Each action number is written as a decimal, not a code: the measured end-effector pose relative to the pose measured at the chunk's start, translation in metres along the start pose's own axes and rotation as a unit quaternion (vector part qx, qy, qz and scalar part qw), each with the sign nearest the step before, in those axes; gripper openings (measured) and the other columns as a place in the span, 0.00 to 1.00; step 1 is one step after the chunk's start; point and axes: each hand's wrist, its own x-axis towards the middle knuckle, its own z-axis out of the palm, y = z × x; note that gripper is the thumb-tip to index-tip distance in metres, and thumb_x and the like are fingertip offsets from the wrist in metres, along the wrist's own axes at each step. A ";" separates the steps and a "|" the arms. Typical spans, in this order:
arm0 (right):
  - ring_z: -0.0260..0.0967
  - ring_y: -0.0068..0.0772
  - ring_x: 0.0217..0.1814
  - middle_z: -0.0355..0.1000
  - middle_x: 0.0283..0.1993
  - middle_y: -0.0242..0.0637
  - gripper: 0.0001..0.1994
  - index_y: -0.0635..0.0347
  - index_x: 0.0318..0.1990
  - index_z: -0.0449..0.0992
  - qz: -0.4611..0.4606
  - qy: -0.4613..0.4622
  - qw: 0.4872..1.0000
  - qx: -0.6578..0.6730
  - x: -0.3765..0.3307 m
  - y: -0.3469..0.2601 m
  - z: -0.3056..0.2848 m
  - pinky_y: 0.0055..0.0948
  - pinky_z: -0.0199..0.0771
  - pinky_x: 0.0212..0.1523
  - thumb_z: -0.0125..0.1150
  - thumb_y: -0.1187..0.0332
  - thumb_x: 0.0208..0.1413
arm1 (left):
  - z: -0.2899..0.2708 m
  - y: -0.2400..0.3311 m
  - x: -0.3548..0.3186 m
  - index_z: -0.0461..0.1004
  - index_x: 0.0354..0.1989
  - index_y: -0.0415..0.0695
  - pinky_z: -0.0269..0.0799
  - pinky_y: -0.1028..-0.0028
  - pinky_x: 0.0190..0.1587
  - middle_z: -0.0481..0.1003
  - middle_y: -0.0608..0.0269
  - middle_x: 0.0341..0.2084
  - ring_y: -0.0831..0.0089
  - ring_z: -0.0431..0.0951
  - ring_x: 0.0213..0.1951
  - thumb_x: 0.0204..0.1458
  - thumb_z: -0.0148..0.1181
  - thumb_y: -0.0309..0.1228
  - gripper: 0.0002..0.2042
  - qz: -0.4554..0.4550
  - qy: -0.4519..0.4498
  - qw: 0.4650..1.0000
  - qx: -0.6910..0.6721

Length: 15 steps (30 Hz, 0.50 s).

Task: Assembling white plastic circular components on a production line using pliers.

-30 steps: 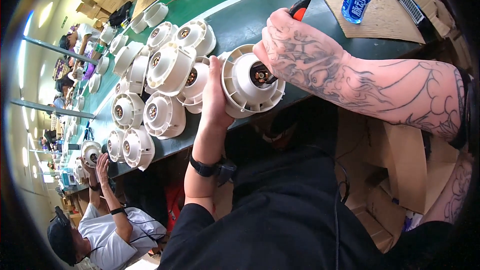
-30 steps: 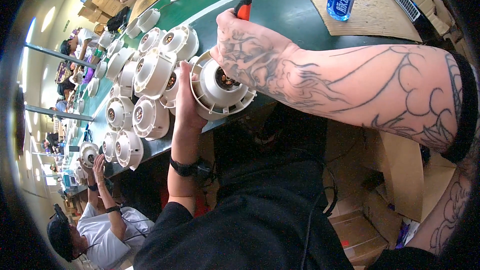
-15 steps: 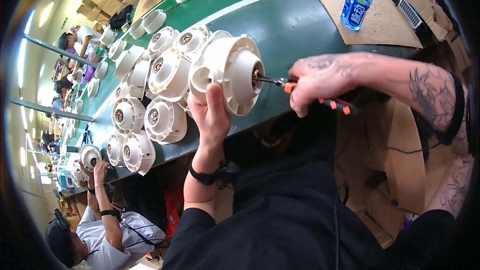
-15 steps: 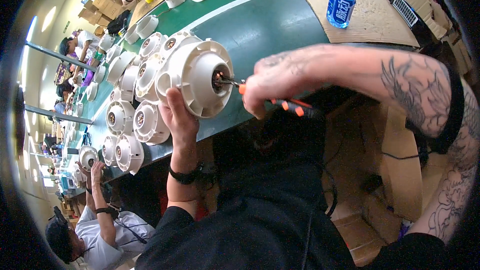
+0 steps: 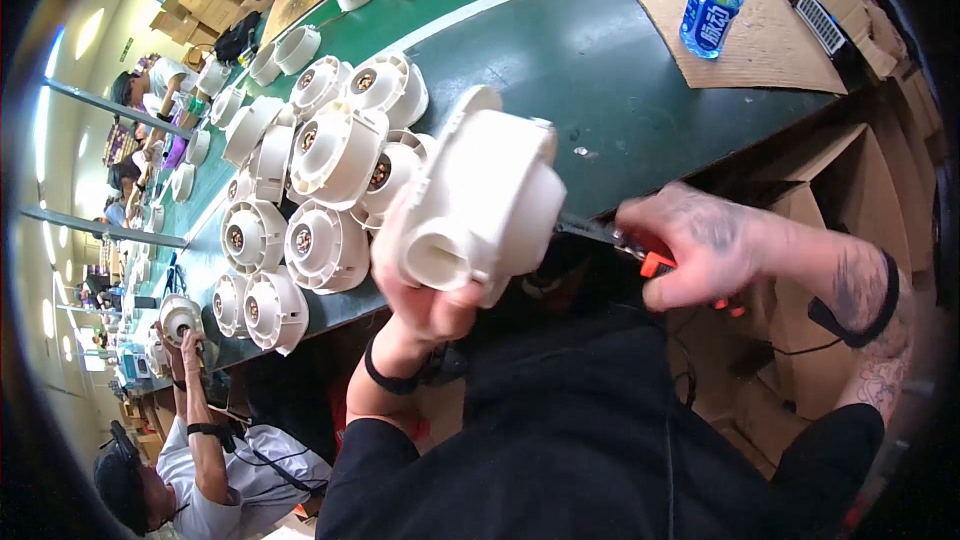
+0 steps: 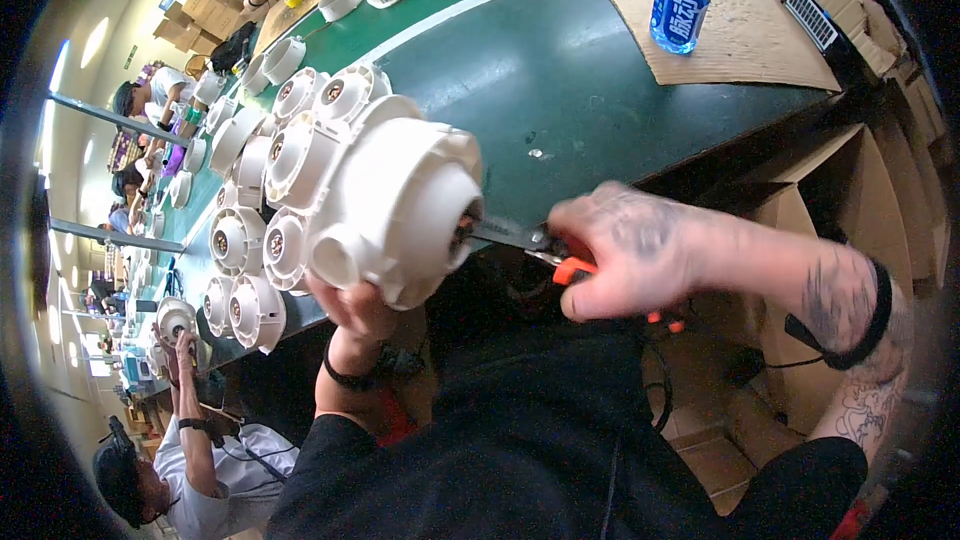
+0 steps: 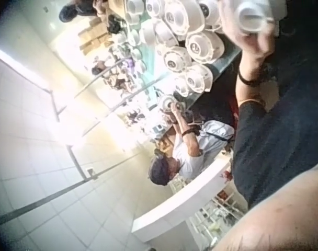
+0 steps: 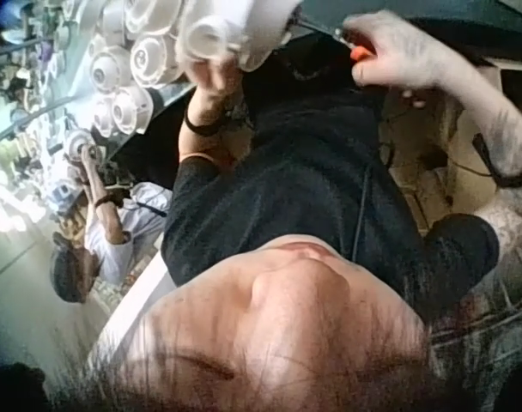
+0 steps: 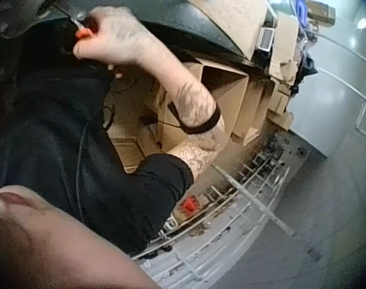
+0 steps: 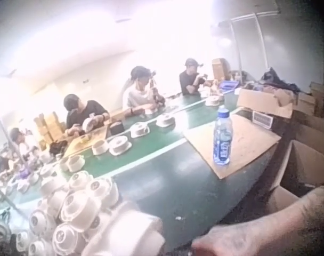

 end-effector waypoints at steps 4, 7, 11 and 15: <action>0.71 0.60 0.36 0.68 0.26 0.52 0.16 0.63 0.33 0.64 0.210 0.154 0.955 -0.144 -0.049 0.030 -0.018 0.51 0.69 0.38 0.63 0.68 0.39 | -0.047 -0.008 0.028 0.66 0.59 0.31 0.74 0.57 0.54 0.74 0.42 0.52 0.54 0.78 0.52 0.60 0.48 0.59 0.37 -0.188 0.088 0.960 -0.190; 0.64 0.55 0.36 0.64 0.30 0.48 0.20 0.63 0.37 0.62 0.156 0.172 0.959 -0.160 -0.049 0.017 -0.016 0.44 0.64 0.39 0.61 0.73 0.33 | -0.067 0.000 0.042 0.61 0.66 0.33 0.72 0.52 0.60 0.71 0.38 0.57 0.50 0.76 0.55 0.63 0.37 0.65 0.42 -0.304 0.175 0.884 -0.309; 0.64 0.50 0.45 0.64 0.39 0.45 0.24 0.61 0.38 0.65 0.020 0.231 0.916 -0.327 -0.009 -0.031 -0.024 0.42 0.64 0.47 0.66 0.71 0.26 | -0.020 0.001 0.040 0.64 0.63 0.32 0.77 0.56 0.57 0.75 0.42 0.53 0.57 0.79 0.52 0.66 0.34 0.62 0.39 -0.389 0.047 0.825 -0.406; 0.65 0.41 0.45 0.64 0.39 0.40 0.26 0.59 0.39 0.67 -0.061 0.248 0.867 -0.427 0.016 -0.048 -0.036 0.37 0.63 0.49 0.69 0.68 0.25 | 0.011 0.019 0.039 0.62 0.64 0.32 0.78 0.59 0.55 0.75 0.44 0.53 0.58 0.80 0.51 0.66 0.38 0.60 0.38 -0.433 0.027 0.807 -0.400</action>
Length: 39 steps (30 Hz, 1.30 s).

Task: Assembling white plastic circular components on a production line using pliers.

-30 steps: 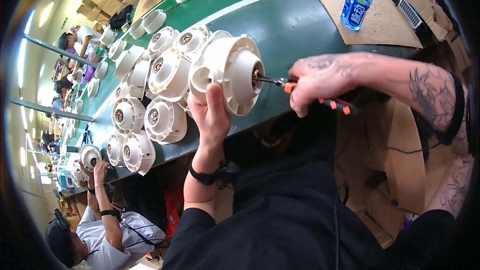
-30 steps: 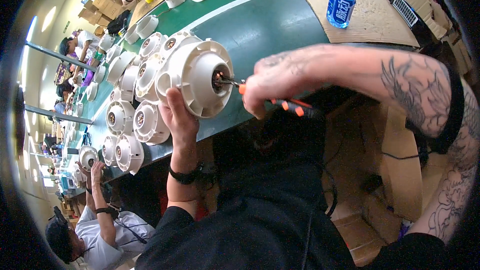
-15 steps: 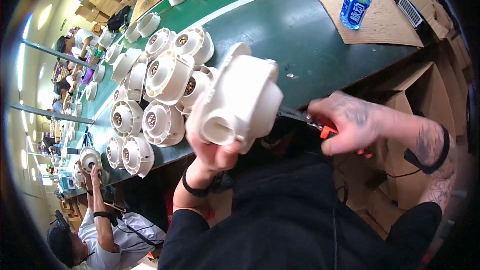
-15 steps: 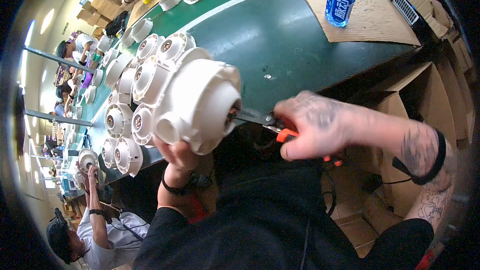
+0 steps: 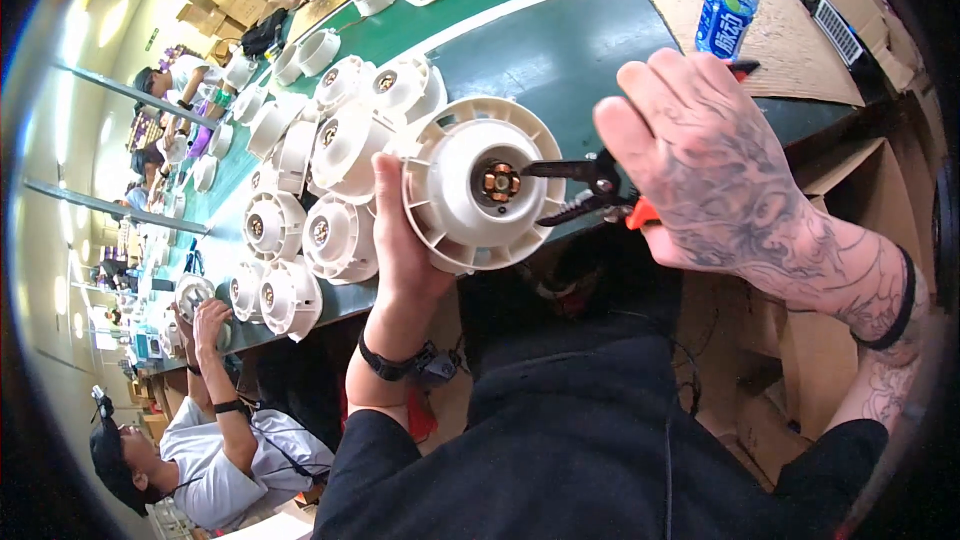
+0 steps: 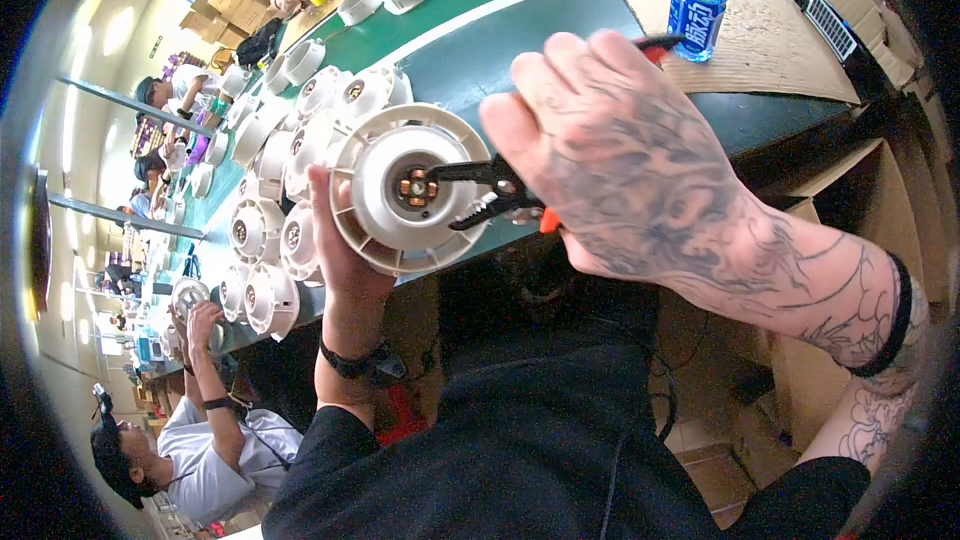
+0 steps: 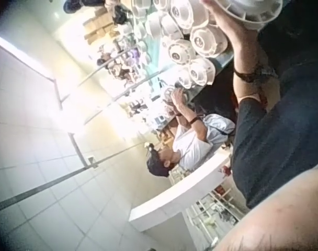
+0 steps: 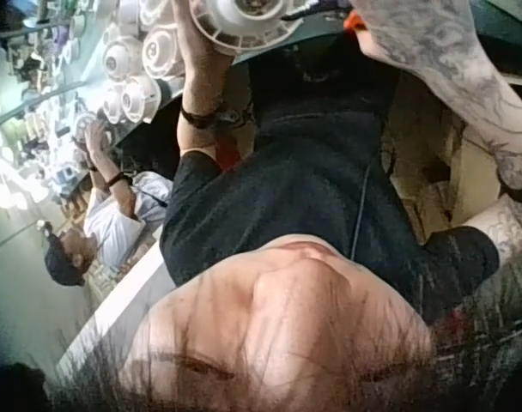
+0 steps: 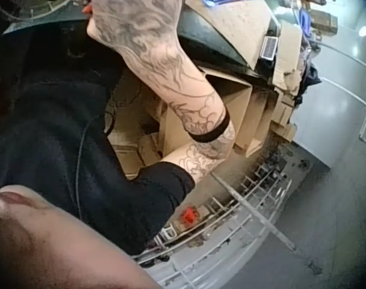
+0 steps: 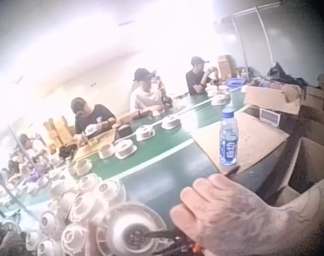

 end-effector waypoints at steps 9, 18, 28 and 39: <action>0.65 0.32 0.43 0.63 0.34 0.34 0.17 0.56 0.37 0.69 -0.085 -0.015 0.978 -0.191 0.023 -0.005 0.004 0.33 0.60 0.51 0.65 0.67 0.38 | 0.007 -0.010 0.002 0.64 0.63 0.35 0.81 0.61 0.50 0.77 0.46 0.49 0.59 0.82 0.48 0.67 0.37 0.58 0.35 -0.034 0.057 0.998 0.012; 0.67 0.33 0.41 0.66 0.33 0.35 0.17 0.58 0.37 0.70 -0.095 -0.067 0.973 -0.200 0.044 -0.023 -0.003 0.31 0.61 0.48 0.66 0.67 0.37 | -0.007 -0.010 0.005 0.63 0.63 0.32 0.81 0.60 0.51 0.76 0.43 0.52 0.59 0.82 0.49 0.67 0.40 0.58 0.36 -0.035 0.063 0.996 0.058; 0.70 0.34 0.38 0.67 0.30 0.37 0.20 0.59 0.37 0.69 -0.025 -0.228 0.963 -0.144 0.050 -0.031 -0.004 0.32 0.62 0.45 0.68 0.67 0.33 | 0.003 -0.011 0.004 0.63 0.63 0.33 0.80 0.63 0.51 0.76 0.46 0.51 0.60 0.82 0.47 0.68 0.43 0.55 0.33 -0.016 0.045 0.994 0.100; 0.76 0.54 0.43 0.76 0.35 0.57 0.26 0.73 0.40 0.73 0.189 -0.449 0.838 0.245 0.055 -0.010 0.001 0.43 0.74 0.43 0.66 0.55 0.41 | -0.022 -0.018 -0.005 0.68 0.59 0.32 0.77 0.69 0.47 0.77 0.53 0.46 0.69 0.79 0.45 0.66 0.45 0.58 0.34 0.209 0.066 0.929 0.298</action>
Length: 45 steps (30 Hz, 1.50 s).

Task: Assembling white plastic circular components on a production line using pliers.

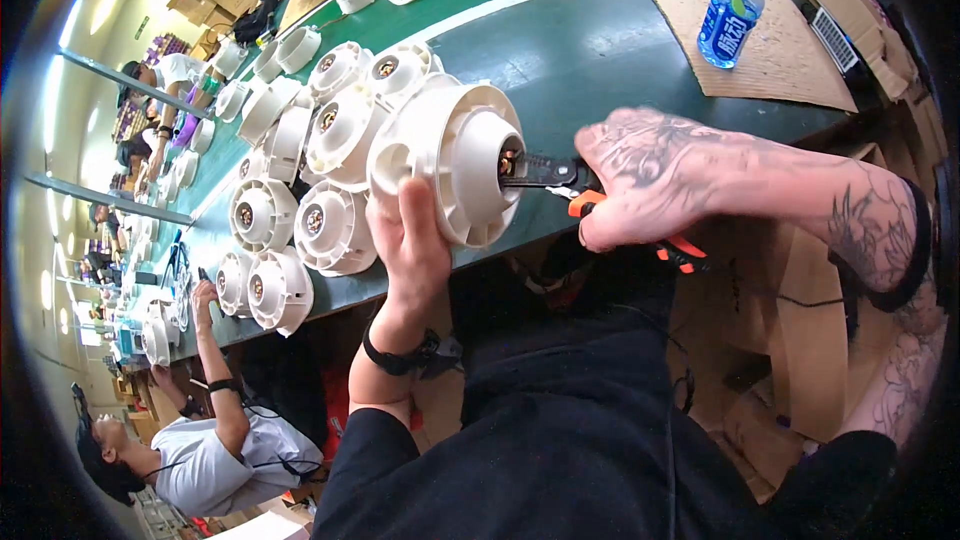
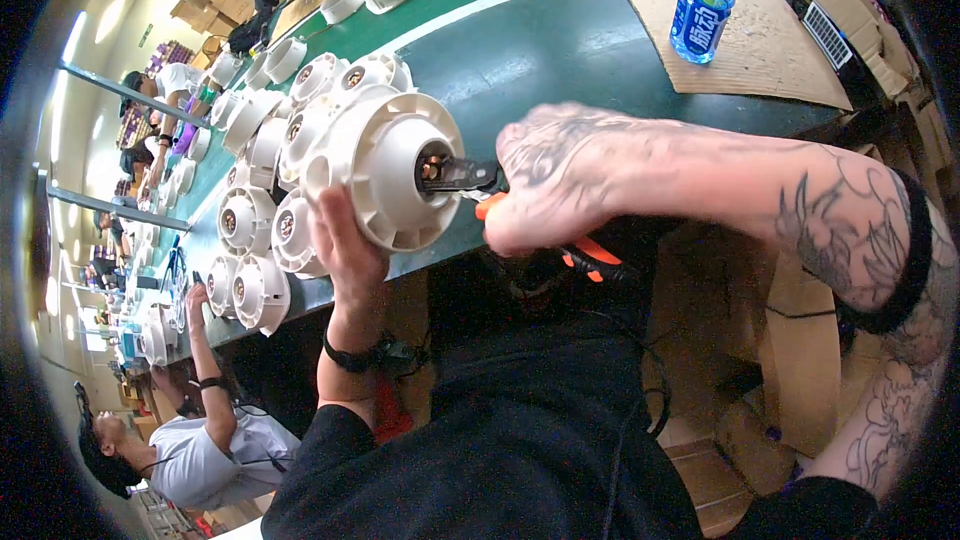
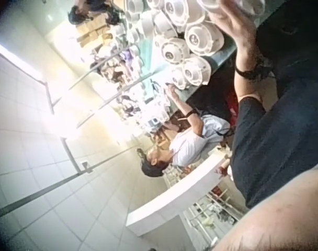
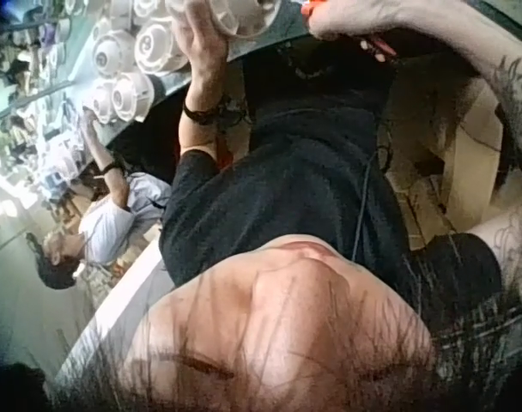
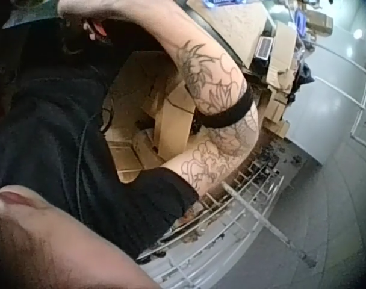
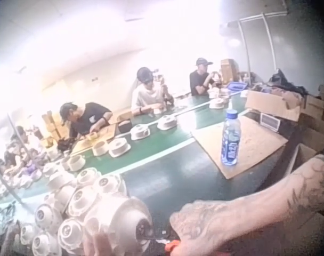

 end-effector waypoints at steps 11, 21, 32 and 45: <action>0.71 0.62 0.35 0.71 0.27 0.54 0.21 0.68 0.33 0.62 -0.149 0.227 0.962 0.033 -0.018 0.031 0.075 0.50 0.70 0.35 0.66 0.66 0.35 | -0.016 0.018 -0.026 0.62 0.62 0.25 0.73 0.61 0.57 0.76 0.43 0.51 0.52 0.77 0.55 0.53 0.62 0.57 0.44 0.056 -0.121 0.988 0.074; 0.74 0.55 0.40 0.74 0.34 0.56 0.30 0.73 0.41 0.70 -0.044 -0.040 0.989 0.136 -0.037 0.055 0.067 0.44 0.73 0.42 0.69 0.53 0.39 | 0.031 0.023 -0.021 0.62 0.64 0.28 0.73 0.64 0.57 0.75 0.46 0.53 0.60 0.77 0.54 0.57 0.53 0.62 0.44 -0.024 -0.180 0.983 0.008; 0.67 0.37 0.41 0.64 0.33 0.36 0.23 0.58 0.39 0.66 -0.120 0.385 0.883 -0.241 -0.054 0.064 0.052 0.35 0.64 0.46 0.70 0.65 0.34 | 0.022 0.004 0.016 0.66 0.61 0.34 0.79 0.62 0.54 0.76 0.47 0.52 0.60 0.81 0.51 0.69 0.41 0.53 0.31 -0.342 -0.142 0.894 -0.253; 0.69 0.24 0.36 0.69 0.27 0.25 0.06 0.51 0.37 0.74 -0.144 0.326 0.756 -0.550 -0.033 0.023 0.037 0.30 0.60 0.46 0.57 0.61 0.59 | 0.044 0.030 0.004 0.73 0.50 0.35 0.83 0.69 0.40 0.81 0.53 0.38 0.67 0.84 0.36 0.67 0.45 0.54 0.28 -0.428 -0.105 0.872 -0.213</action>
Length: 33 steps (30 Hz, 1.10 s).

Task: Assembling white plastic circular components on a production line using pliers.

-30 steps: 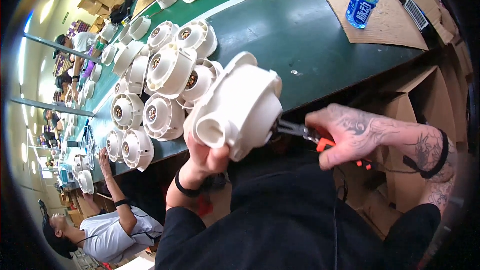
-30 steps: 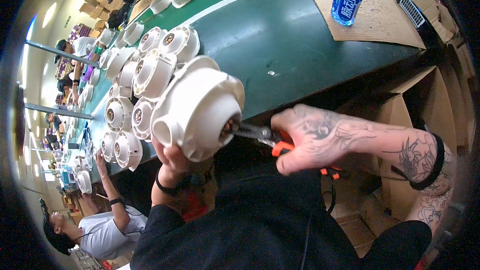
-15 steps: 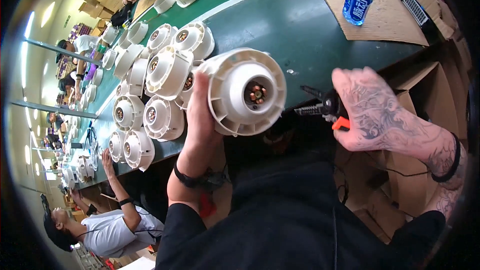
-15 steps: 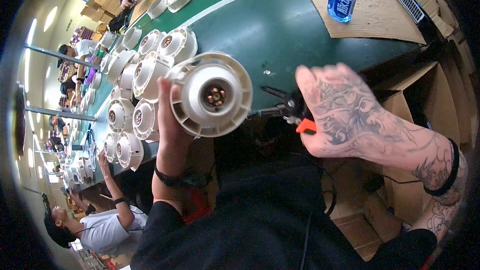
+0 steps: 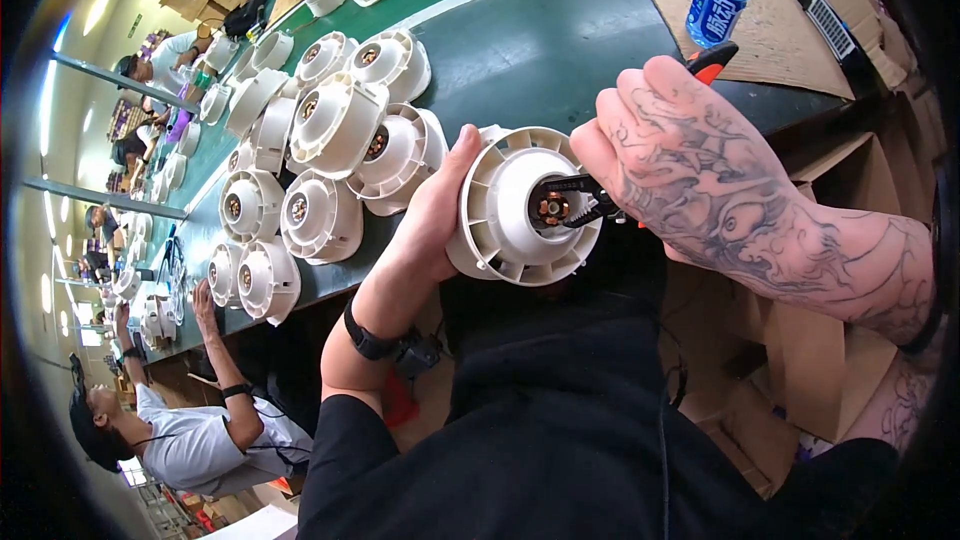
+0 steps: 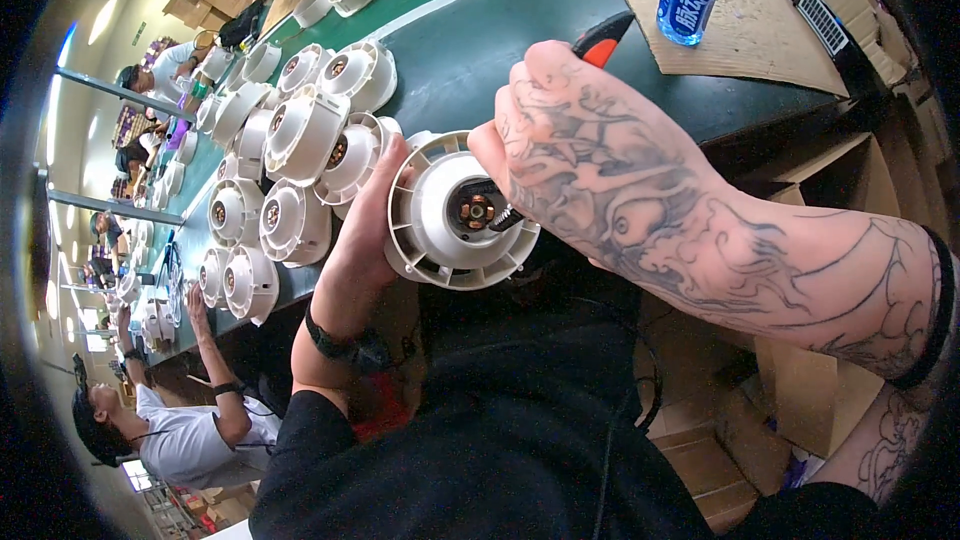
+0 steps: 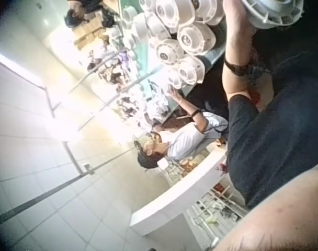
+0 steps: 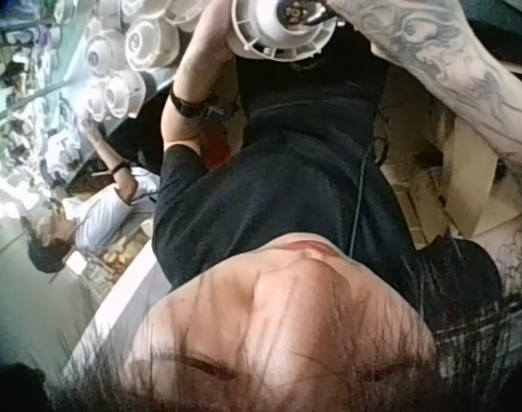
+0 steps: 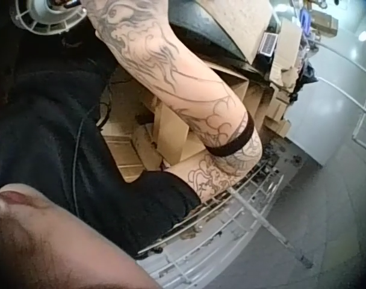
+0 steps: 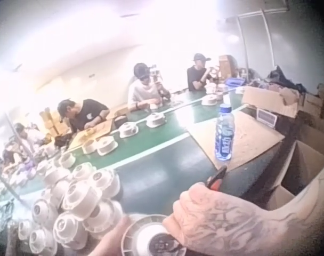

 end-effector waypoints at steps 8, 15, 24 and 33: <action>0.66 0.28 0.37 0.64 0.29 0.29 0.11 0.55 0.36 0.73 0.019 -0.019 0.997 -0.066 0.008 -0.017 -0.005 0.31 0.59 0.44 0.65 0.63 0.48 | -0.007 0.001 0.002 0.72 0.52 0.38 0.83 0.66 0.40 0.80 0.53 0.40 0.66 0.84 0.38 0.68 0.45 0.53 0.27 -0.011 -0.028 1.000 0.007; 0.70 0.28 0.33 0.71 0.26 0.29 0.07 0.53 0.35 0.74 -0.011 0.023 0.995 -0.101 0.010 -0.017 0.001 0.32 0.63 0.48 0.51 0.64 0.61 | -0.016 0.001 0.008 0.67 0.59 0.36 0.83 0.62 0.46 0.78 0.49 0.48 0.62 0.83 0.45 0.69 0.42 0.53 0.29 -0.009 -0.037 0.999 0.019; 0.74 0.40 0.35 0.73 0.31 0.42 0.20 0.64 0.36 0.70 0.063 -0.209 0.933 0.285 0.018 0.005 0.000 0.37 0.69 0.43 0.68 0.61 0.37 | -0.016 -0.009 0.007 0.69 0.59 0.37 0.81 0.67 0.45 0.78 0.53 0.47 0.66 0.82 0.44 0.69 0.44 0.50 0.27 0.133 0.029 0.986 0.094; 0.73 0.45 0.43 0.74 0.37 0.50 0.27 0.71 0.39 0.72 0.147 -0.397 0.490 0.762 0.018 0.001 0.036 0.37 0.70 0.46 0.68 0.55 0.39 | -0.052 -0.007 0.011 0.71 0.55 0.34 0.73 0.73 0.45 0.78 0.58 0.43 0.75 0.77 0.42 0.67 0.50 0.47 0.24 0.425 0.012 0.874 0.236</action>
